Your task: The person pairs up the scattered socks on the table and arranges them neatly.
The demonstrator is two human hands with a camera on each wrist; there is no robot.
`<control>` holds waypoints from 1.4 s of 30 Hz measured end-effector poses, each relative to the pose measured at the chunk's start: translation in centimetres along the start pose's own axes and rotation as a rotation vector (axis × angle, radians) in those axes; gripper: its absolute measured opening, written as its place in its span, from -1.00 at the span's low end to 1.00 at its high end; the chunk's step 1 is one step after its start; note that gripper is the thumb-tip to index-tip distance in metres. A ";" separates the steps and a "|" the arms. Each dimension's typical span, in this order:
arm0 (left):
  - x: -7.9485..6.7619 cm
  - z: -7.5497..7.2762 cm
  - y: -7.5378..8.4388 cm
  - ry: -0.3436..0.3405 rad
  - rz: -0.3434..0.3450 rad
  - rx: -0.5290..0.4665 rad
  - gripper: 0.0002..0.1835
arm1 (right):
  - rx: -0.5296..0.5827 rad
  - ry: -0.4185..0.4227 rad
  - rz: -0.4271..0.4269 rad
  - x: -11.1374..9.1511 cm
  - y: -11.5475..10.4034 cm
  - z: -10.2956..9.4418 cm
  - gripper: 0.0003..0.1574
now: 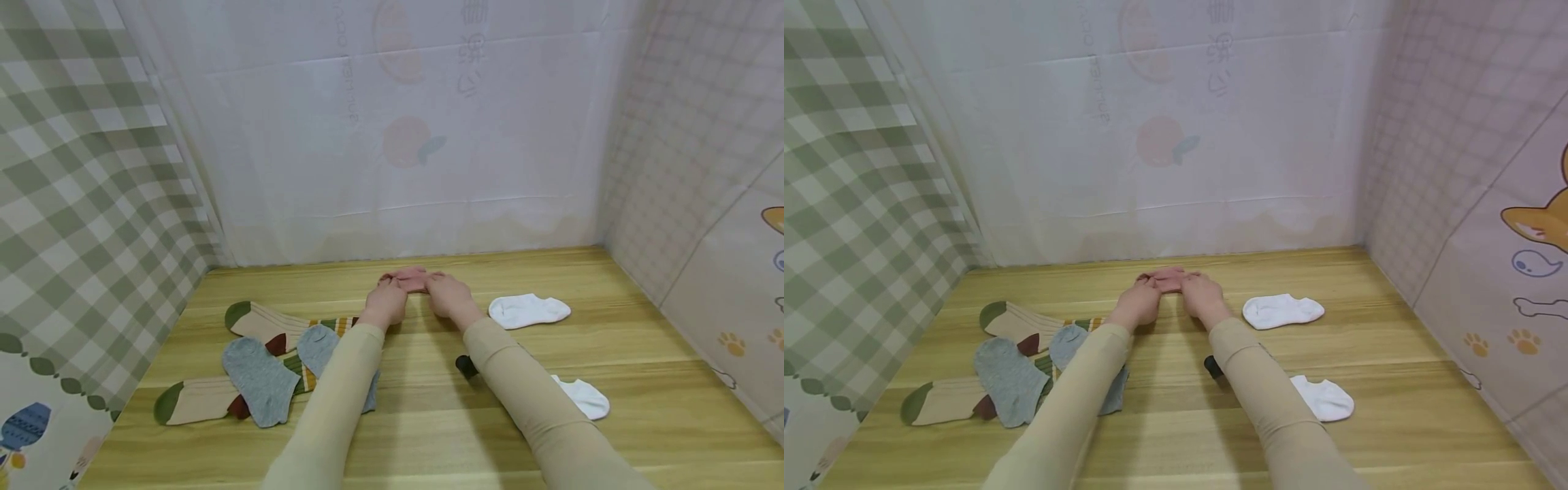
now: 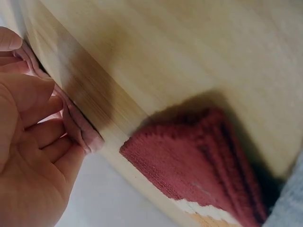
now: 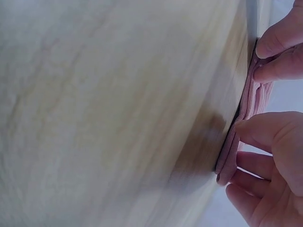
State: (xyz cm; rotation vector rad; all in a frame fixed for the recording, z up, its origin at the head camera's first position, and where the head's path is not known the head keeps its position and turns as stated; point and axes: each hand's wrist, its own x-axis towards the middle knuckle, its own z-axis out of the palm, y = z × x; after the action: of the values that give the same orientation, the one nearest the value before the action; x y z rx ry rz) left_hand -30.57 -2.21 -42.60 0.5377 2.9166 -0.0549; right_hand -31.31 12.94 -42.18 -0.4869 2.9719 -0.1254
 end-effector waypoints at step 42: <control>-0.4 -0.8 1.7 0.297 0.080 -0.007 -0.54 | 0.038 0.216 -0.085 -1.6 2.5 -1.2 -0.62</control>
State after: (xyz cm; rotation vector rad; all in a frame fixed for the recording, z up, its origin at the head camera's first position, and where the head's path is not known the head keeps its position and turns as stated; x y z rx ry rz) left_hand -29.71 -0.73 -41.77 0.7178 3.1751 0.0501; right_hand -30.73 15.85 -41.05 -0.6333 3.1516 -0.2576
